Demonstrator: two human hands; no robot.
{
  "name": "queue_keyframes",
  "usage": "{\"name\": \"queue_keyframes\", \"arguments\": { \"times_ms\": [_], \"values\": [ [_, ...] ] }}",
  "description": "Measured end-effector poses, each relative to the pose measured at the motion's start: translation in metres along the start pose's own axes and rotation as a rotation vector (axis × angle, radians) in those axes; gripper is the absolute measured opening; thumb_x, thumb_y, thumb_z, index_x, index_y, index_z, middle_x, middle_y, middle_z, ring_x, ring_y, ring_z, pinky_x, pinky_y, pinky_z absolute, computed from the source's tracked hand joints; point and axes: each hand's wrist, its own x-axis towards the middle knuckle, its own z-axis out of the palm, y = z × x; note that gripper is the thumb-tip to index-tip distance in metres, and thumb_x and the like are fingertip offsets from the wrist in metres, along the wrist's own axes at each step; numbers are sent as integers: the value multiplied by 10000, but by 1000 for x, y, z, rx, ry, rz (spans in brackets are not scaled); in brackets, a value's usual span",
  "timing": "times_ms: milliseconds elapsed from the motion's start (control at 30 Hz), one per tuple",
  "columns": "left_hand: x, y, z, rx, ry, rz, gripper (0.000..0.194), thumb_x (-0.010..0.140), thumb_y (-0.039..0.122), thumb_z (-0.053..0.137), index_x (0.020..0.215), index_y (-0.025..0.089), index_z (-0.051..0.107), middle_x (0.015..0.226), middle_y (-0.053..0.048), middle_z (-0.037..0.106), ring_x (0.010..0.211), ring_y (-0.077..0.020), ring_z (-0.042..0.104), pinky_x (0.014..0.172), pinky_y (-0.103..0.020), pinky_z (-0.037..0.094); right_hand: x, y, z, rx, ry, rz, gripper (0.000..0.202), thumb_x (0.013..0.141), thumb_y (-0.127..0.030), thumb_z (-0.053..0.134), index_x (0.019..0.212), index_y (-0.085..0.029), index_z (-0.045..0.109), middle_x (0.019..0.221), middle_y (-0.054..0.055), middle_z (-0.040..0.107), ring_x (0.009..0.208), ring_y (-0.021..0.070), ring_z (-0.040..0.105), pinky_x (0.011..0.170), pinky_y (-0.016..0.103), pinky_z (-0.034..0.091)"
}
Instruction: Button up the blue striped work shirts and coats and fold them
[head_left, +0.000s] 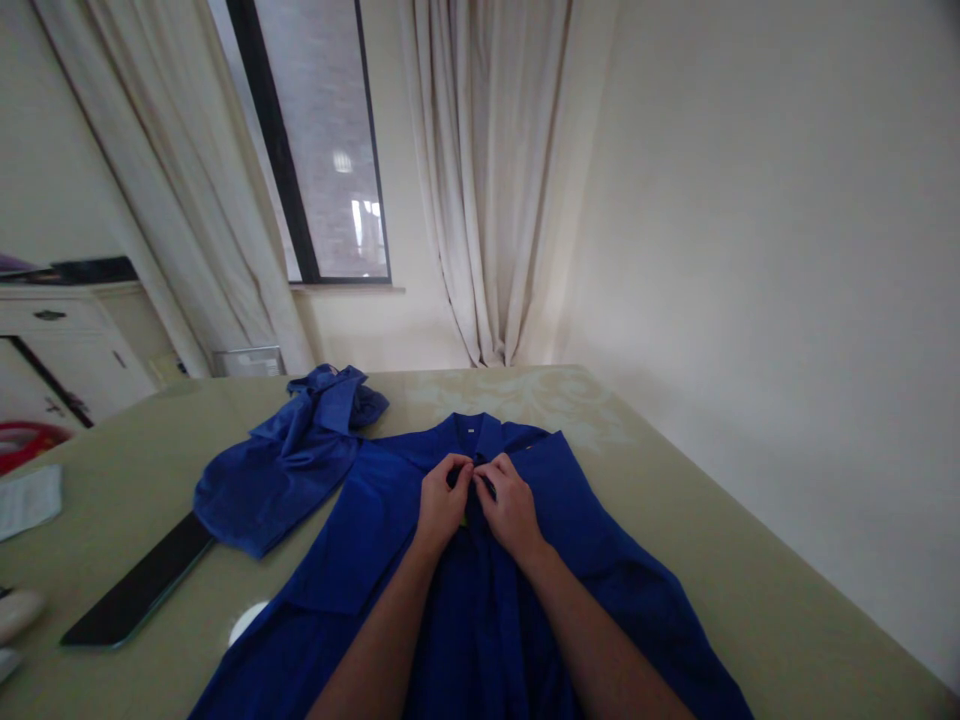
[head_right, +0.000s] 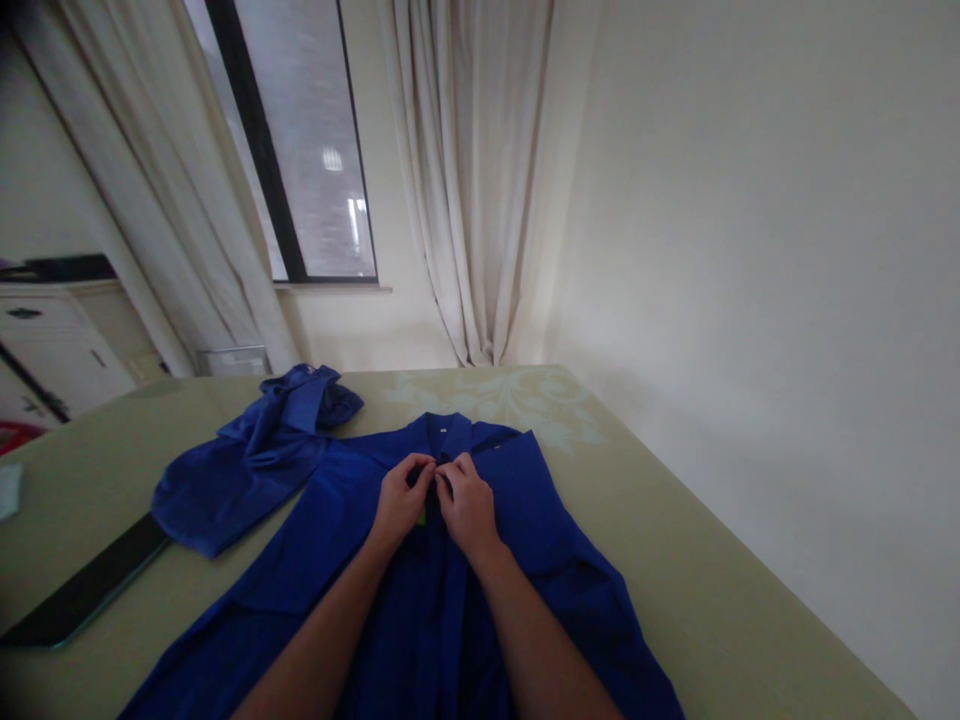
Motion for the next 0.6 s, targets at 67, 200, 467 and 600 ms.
{"name": "queue_keyframes", "arguments": {
  "times_ms": [67, 200, 467, 600],
  "values": [
    [1, 0, 0, -31, 10, -16, 183, 914, 318, 554, 895, 213, 702, 870, -20, 756, 850, -196, 698, 801, -308, 539, 0, 0, 0, 19, 3, -15, 220, 1023, -285, 499, 1013, -235, 713, 991, 28, 612, 856, 155, 642, 799, 243, 483],
    [2, 0, 2, -92, -2, -25, 192, 907, 336, 559, 884, 205, 698, 847, -22, 752, 833, -192, 698, 795, -305, 553, -1, -1, 0, 44, 40, 2, 231, 1024, -296, 505, 1009, -243, 729, 969, 27, 622, 851, 159, 639, 801, 246, 483],
    [4, -4, 9, -87, -67, -19, 229, 903, 373, 575, 946, 206, 726, 973, -62, 767, 952, -218, 705, 909, -352, 552, -1, 0, 1, 25, 193, 161, 254, 989, -324, 506, 892, -223, 718, 905, 44, 644, 774, 177, 608, 726, 274, 462],
    [-3, -6, 7, 42, -109, -32, 306, 899, 276, 538, 1141, 227, 718, 1144, -98, 748, 1119, -258, 668, 1072, -459, 460, 7, 14, -4, 115, 347, 219, 296, 958, -378, 498, 918, -199, 731, 819, 48, 647, 715, 187, 575, 721, 298, 466]
  ]
}}
